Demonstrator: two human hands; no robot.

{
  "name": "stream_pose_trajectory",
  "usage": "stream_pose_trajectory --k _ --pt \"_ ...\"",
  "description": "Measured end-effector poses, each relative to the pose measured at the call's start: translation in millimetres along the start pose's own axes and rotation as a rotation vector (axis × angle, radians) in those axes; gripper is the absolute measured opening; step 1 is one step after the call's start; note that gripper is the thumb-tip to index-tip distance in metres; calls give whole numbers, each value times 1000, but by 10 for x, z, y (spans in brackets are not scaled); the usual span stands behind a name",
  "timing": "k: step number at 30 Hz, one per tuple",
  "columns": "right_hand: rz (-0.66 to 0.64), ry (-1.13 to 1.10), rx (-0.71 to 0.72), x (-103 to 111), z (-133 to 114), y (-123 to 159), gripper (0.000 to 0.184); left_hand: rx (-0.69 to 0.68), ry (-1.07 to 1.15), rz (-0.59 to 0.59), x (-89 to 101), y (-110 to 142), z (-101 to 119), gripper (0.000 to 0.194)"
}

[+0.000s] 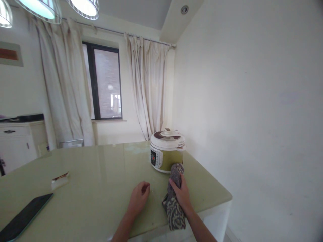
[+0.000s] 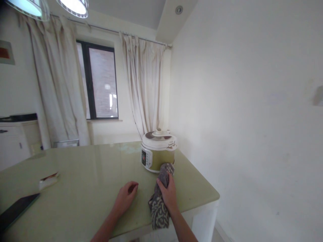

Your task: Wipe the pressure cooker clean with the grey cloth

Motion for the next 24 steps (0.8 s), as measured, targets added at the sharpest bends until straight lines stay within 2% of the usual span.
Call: stream_pose_trajectory --k 3,5,7,8,9,11,12,14,15,16,17,18,19,21,22,24 --pt "13 -58 -27 -19 -37 -22 90 5 34 -12 -1 26 27 48" --pt "70 -113 -77 -59 -69 6 95 -28 85 -44 -30 82 94 61" --pt "119 -194 -174 -169 -100 117 102 -112 151 -102 -84 177 219 81" --pt "83 -256 -240 -280 -121 204 102 -167 177 -141 -112 233 296 95" --pt "-12 -329 -309 -430 -153 307 100 -217 192 -167 -121 287 368 109" --pt "-350 -471 -427 -784 -277 551 91 -266 177 -133 -34 352 453 124" --pt "-544 -516 -467 -932 -360 673 87 -264 154 -82 71 355 454 120" --pt "-860 -524 -512 -1089 -493 823 86 -220 105 66 414 312 369 97" --pt "-931 -493 -501 -1093 -521 803 88 -193 73 131 630 274 294 83" --pt "-928 -448 -464 -1057 -519 705 89 -168 33 204 873 232 206 75" --pt "-847 -402 -402 -983 -493 535 89 -137 -48 328 1157 200 110 70" --pt "-697 -356 -319 -870 -450 314 87 -117 -147 402 1413 168 19 69" --pt "-495 -310 -226 -717 -396 73 83 -87 -240 464 1652 140 -78 70" --pt "-75 -221 -64 -372 -274 -340 71 27 -429 489 2022 84 -308 76" --pt "81 -179 -12 -232 -208 -496 65 92 -503 488 2161 64 -433 78" --pt "258 -129 33 -54 -74 -753 59 239 -608 454 2337 30 -704 84"
Point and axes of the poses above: each hand's wrist, its own y-axis away from the middle knuckle, its own x-axis out of the back of the hand, z = x × y, the point moved 6 cm from there along -y, towards the middle knuckle, and after that the axes turned 10 degrees about -y, right-handed, at the moved point
